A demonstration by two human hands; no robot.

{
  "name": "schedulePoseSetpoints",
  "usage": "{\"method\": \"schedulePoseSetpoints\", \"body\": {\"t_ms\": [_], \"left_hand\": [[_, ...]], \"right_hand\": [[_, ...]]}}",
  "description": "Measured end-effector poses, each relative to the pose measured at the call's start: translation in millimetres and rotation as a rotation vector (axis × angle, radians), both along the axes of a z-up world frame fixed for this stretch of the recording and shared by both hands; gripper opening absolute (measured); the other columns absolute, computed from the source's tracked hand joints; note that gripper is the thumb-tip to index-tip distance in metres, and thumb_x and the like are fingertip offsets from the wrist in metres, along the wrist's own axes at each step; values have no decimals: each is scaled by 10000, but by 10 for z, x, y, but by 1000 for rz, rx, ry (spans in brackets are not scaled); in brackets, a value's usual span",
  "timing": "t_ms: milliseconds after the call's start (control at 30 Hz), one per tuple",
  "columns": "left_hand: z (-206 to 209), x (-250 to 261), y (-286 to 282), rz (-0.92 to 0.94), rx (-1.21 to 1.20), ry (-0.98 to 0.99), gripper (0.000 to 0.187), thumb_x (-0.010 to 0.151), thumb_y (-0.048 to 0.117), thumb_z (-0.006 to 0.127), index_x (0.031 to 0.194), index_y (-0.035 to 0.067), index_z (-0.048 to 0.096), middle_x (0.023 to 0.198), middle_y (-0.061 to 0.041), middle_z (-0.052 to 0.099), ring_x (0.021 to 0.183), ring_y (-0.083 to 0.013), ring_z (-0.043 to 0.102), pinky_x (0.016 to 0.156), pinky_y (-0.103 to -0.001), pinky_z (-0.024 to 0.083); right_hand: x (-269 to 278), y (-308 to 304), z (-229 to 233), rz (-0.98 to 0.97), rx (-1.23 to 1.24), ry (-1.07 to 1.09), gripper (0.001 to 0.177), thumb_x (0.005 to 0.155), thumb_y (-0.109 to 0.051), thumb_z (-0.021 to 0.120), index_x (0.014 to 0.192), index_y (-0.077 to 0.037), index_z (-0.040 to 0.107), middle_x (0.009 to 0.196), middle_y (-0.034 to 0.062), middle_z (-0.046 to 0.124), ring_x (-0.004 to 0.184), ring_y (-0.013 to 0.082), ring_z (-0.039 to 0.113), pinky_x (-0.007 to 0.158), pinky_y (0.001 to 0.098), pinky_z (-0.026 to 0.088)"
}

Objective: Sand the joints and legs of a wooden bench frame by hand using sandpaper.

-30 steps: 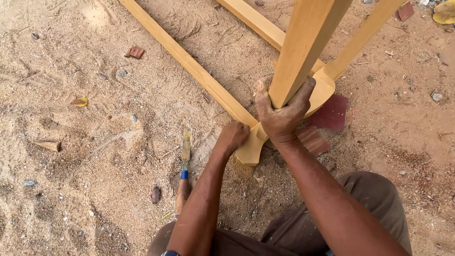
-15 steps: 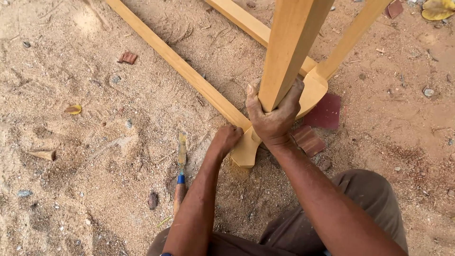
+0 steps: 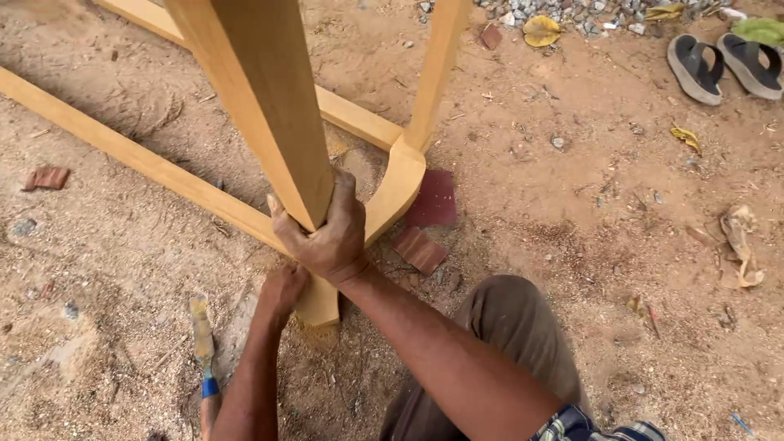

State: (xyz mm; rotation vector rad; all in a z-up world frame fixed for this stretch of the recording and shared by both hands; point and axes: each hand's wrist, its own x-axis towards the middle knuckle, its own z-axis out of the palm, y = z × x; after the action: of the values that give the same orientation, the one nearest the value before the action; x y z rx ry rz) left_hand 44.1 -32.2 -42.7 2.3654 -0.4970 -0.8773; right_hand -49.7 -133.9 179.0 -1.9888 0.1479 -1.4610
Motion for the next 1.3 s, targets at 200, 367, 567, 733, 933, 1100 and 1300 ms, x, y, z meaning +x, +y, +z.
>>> {"method": "schedulePoseSetpoints", "body": {"t_ms": [200, 367, 567, 733, 933, 1100, 1300], "left_hand": [[716, -160, 53, 0, -97, -77, 466, 1038, 385, 418, 935, 17, 685, 802, -218, 721, 699, -304, 711, 725, -473, 569], [317, 8, 66, -67, -99, -141, 473, 1066, 356, 417, 804, 29, 637, 667, -124, 608, 595, -272, 571, 628, -515, 561], [457, -124, 64, -86, -62, -166, 512, 1073, 357, 405, 769, 18, 638, 614, -94, 595, 529, -221, 573, 635, -433, 556], [-25, -52, 88, -90, -18, -210, 536, 1065, 358, 437, 742, 10, 686, 669, -116, 634, 568, -202, 598, 630, -417, 547], [713, -139, 149, 23, -67, 36, 505, 1050, 373, 433, 820, 5, 690, 689, -155, 687, 589, -240, 669, 659, -438, 596], [159, 40, 86, 31, -180, 241, 445, 1037, 319, 414, 857, 32, 702, 735, -111, 705, 626, -224, 662, 669, -442, 600], [460, -80, 107, -137, -19, -44, 471, 1070, 337, 407, 813, 27, 652, 690, -100, 642, 571, -184, 608, 620, -391, 564]], "right_hand": [[-30, -31, -87, 104, 70, 30, 612, 930, -126, 780, 1385, -11, 387, 1072, 106, 709, 910, 215, 776, 821, 329, 650], [25, -41, -91, 103, 65, 27, 610, 940, -137, 792, 1367, -5, 377, 1052, 113, 702, 927, 220, 770, 826, 337, 655], [36, -45, -99, 73, 43, 24, 614, 936, -128, 794, 1349, 16, 362, 1010, 137, 670, 919, 223, 754, 802, 341, 667], [37, -16, -71, 71, 42, 14, 613, 945, -120, 786, 1356, 18, 353, 1008, 141, 685, 925, 223, 760, 808, 343, 671], [17, -5, -80, 114, 104, 50, 602, 965, -122, 786, 1367, 12, 357, 1013, 137, 686, 922, 220, 765, 803, 338, 673], [5, 14, -19, 24, -3, 24, 630, 931, -108, 811, 1359, 13, 365, 1048, 168, 668, 949, 250, 747, 826, 370, 654], [36, -14, -138, 2, 16, 31, 634, 933, -132, 815, 1354, 14, 364, 1014, 148, 672, 892, 244, 752, 769, 364, 649]]}}
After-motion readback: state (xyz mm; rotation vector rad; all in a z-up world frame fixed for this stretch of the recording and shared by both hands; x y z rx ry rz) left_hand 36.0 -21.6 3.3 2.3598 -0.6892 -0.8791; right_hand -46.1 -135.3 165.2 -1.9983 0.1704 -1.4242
